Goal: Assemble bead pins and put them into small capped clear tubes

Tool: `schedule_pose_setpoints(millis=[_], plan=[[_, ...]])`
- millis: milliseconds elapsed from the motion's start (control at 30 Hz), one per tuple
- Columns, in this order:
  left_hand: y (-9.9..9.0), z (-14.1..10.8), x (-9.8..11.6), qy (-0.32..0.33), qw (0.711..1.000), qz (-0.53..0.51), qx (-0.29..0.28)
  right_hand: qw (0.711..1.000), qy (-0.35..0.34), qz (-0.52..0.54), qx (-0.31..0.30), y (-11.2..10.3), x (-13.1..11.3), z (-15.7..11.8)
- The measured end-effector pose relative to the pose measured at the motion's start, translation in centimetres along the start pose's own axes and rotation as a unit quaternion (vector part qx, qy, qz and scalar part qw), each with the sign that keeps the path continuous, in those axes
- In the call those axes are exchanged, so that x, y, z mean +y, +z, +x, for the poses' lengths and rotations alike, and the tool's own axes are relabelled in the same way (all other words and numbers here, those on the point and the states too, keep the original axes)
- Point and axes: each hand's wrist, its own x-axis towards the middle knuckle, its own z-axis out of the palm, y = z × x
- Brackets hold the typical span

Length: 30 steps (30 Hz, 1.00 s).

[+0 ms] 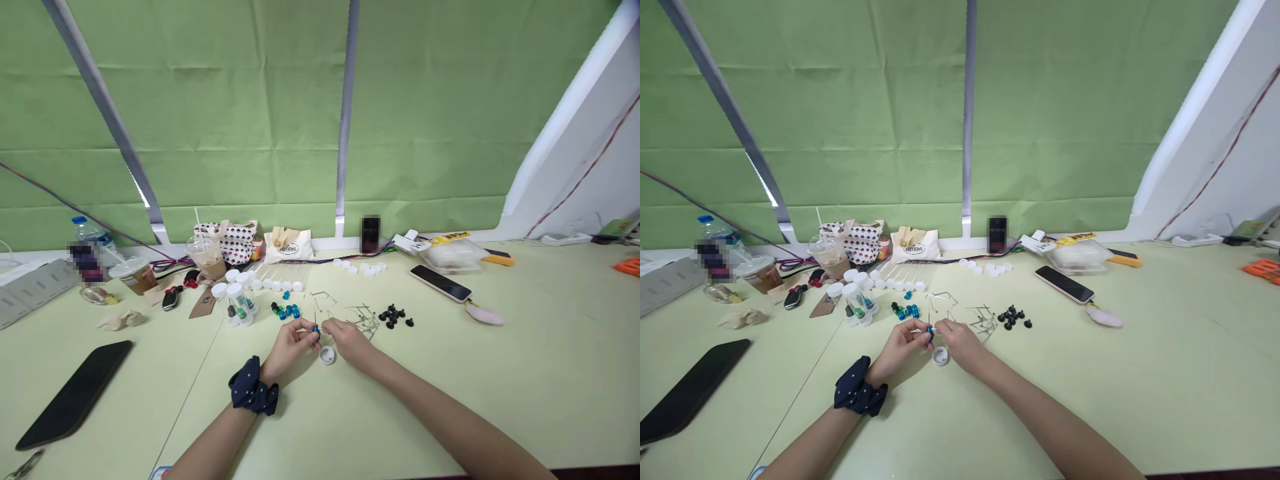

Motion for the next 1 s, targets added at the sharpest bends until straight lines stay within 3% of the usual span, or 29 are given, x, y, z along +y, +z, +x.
schedule_pose_setpoints(millis=[233, 433, 533, 767, 1000], plan=[[0.2, 0.1, 0.2, 0.008, 1.000, 0.026, 0.015, 1.000, 0.016, -0.013, -0.009, 0.1, 0.1, -0.1], [-0.5, 0.7, -0.1, 0.027, 0.992, 0.042, 0.114, 0.997, 0.069, -0.002, 0.019, -0.4, 0.5, 0.2], [-0.8, 0.8, -0.1, 0.034, 0.989, 0.027, 0.144, 0.995, 0.099, 0.016, 0.005, -0.5, 0.7, 0.4], [-0.7, 0.9, -0.1, 0.017, 0.987, -0.018, 0.159, 0.987, 0.130, -0.009, -0.097, -0.5, 0.9, 0.4], [-1.2, 1.0, -0.2, -0.031, 0.984, -0.117, 0.134, 0.984, 0.144, 0.025, -0.101, -0.5, 1.3, 0.2]])
